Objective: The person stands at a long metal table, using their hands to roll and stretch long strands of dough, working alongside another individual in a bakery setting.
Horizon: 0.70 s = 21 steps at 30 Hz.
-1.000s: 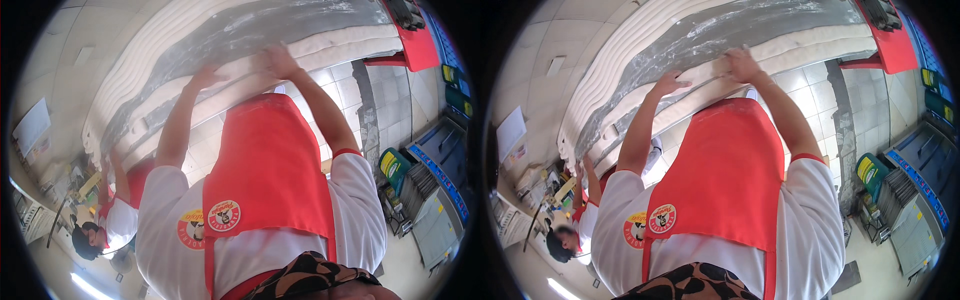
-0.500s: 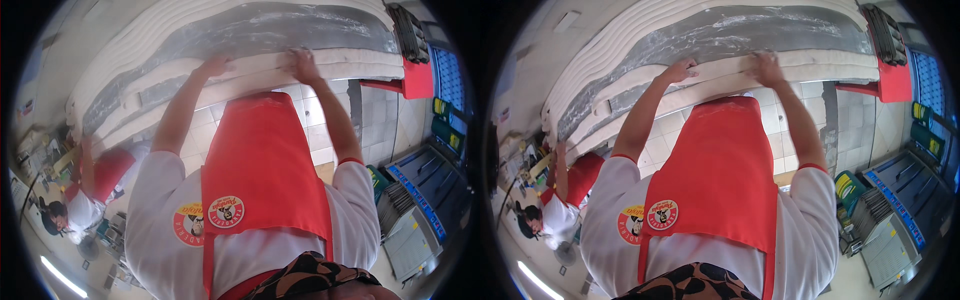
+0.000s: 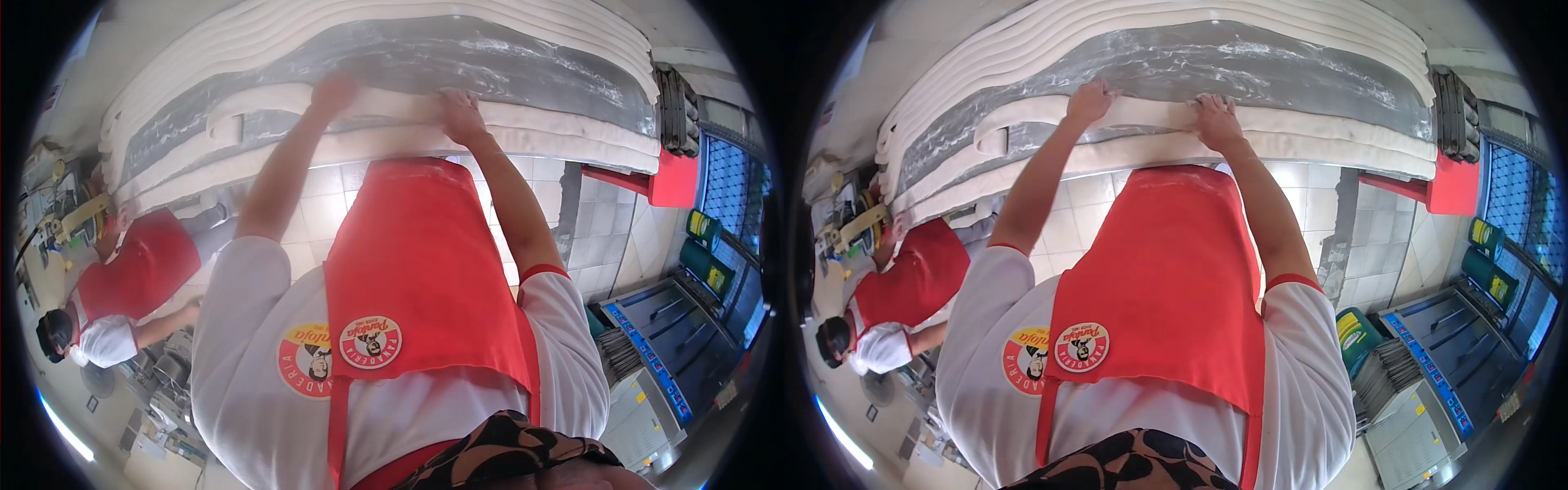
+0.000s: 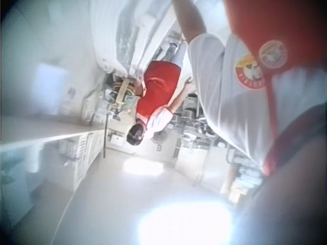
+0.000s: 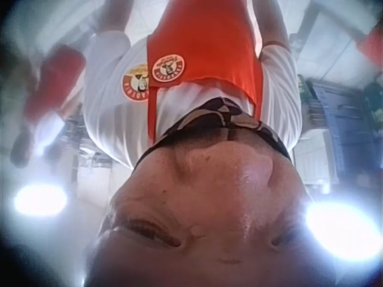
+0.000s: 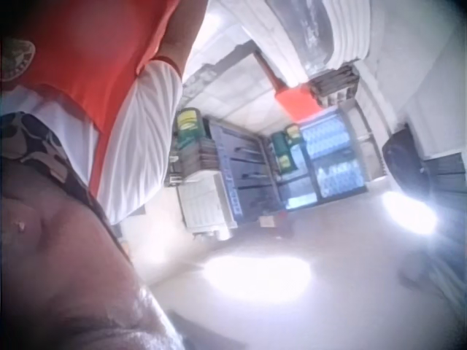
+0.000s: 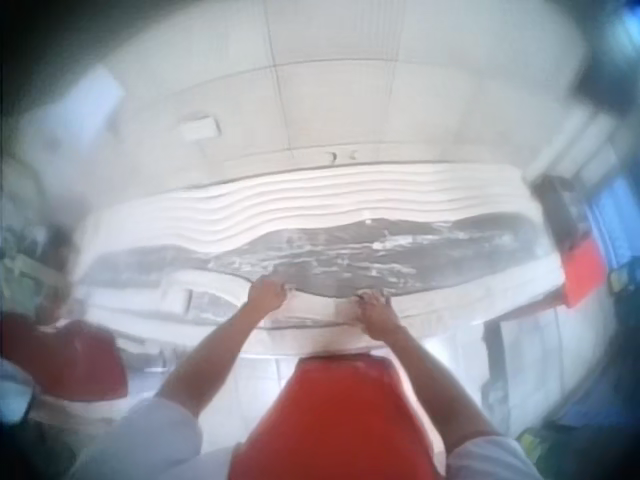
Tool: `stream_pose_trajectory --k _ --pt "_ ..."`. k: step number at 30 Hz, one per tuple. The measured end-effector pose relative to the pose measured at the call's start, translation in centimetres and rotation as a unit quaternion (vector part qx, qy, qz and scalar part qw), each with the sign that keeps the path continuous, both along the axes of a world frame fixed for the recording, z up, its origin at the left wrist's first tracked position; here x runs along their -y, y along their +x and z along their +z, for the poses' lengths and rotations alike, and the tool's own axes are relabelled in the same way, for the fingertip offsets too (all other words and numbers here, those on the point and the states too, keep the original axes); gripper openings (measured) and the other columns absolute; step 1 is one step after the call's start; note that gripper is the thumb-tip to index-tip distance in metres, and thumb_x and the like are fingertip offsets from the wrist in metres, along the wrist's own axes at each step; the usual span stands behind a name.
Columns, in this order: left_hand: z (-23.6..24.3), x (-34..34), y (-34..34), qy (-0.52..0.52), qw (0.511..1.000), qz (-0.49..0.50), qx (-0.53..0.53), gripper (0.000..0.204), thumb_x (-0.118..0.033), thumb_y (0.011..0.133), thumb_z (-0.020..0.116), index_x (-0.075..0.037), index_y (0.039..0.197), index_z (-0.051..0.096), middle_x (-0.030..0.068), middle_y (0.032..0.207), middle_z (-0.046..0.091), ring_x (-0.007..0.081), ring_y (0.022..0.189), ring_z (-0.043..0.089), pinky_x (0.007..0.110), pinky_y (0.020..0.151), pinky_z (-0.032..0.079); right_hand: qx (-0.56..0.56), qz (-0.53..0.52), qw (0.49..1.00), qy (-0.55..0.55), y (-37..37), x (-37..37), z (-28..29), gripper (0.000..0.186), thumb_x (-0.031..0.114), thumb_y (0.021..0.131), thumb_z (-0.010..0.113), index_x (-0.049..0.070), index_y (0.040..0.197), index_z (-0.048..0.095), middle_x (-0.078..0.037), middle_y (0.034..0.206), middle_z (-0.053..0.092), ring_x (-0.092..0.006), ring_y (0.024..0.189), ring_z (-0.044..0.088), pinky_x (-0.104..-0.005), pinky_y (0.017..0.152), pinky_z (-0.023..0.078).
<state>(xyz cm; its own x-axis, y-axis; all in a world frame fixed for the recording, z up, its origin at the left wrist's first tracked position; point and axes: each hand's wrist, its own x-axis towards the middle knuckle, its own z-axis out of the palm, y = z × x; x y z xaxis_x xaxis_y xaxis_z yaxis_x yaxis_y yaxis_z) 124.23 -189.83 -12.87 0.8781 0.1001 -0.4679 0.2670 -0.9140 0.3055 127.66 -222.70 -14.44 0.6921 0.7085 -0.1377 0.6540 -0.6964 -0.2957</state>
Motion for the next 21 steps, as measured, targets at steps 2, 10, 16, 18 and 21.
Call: stream_pose_trajectory --k 2,10,16,18,21 --pt "-2.0 2.0 -1.7 0.052 0.986 0.024 0.154 0.066 -0.062 0.083 0.072 -0.012 0.124 0.062 0.0169 0.137 0.058 0.0353 0.134 0.05 0.06 0.099 0.043 0.03 -0.022 0.999 -0.018 -0.3 -0.4 -0.2 0.069 0.047 0.091 0.07 0.017 0.149 0.048 -0.008 0.144 0.047 -0.0314 0.138 0.041 -0.0629 0.114 0.03" --pt "-2.2 3.4 -5.3 -0.02 0.981 -0.094 0.167 0.066 -0.06 0.083 0.072 -0.019 0.134 0.061 0.0095 0.142 0.055 0.0308 0.137 0.047 0.059 0.111 0.035 -0.006 -0.012 0.997 -0.081 -0.1 -1.0 0.6 0.072 0.052 0.089 0.071 0.018 0.148 0.048 -0.011 0.146 0.047 -0.0337 0.141 0.04 -0.0659 0.114 0.031" --pt "1.4 -3.7 -6.2 0.057 0.99 -0.127 0.034 0.063 -0.06 0.083 0.073 -0.016 0.128 0.064 0.0087 0.138 0.058 0.0316 0.135 0.05 0.059 0.106 0.041 0.046 -0.061 0.989 -0.125 0.3 2.7 0.3 0.074 0.064 0.09 0.065 0.02 0.147 0.049 -0.013 0.151 0.045 -0.038 0.142 0.041 -0.0673 0.113 0.03" --pt "1.7 -4.1 -4.8 0.038 0.984 -0.14 -0.107 0.069 -0.061 0.082 0.074 -0.014 0.131 0.062 0.01 0.139 0.057 0.0332 0.135 0.05 0.059 0.109 0.04 0.073 -0.022 0.994 -0.079 -0.2 0.2 -2.2 0.072 0.065 0.091 0.063 0.022 0.147 0.049 -0.013 0.153 0.044 -0.0381 0.143 0.04 -0.068 0.114 0.028" --pt "2.6 -3.4 -6.2 0.019 0.993 -0.118 -0.014 0.076 -0.064 0.082 0.073 -0.013 0.136 0.059 0.0136 0.146 0.053 0.0351 0.136 0.05 0.059 0.11 0.039 0.032 -0.002 0.997 -0.067 -1.5 -2.6 -1.3 0.071 0.064 0.092 0.062 0.023 0.149 0.048 -0.011 0.154 0.044 -0.0363 0.145 0.038 -0.0695 0.116 0.025"
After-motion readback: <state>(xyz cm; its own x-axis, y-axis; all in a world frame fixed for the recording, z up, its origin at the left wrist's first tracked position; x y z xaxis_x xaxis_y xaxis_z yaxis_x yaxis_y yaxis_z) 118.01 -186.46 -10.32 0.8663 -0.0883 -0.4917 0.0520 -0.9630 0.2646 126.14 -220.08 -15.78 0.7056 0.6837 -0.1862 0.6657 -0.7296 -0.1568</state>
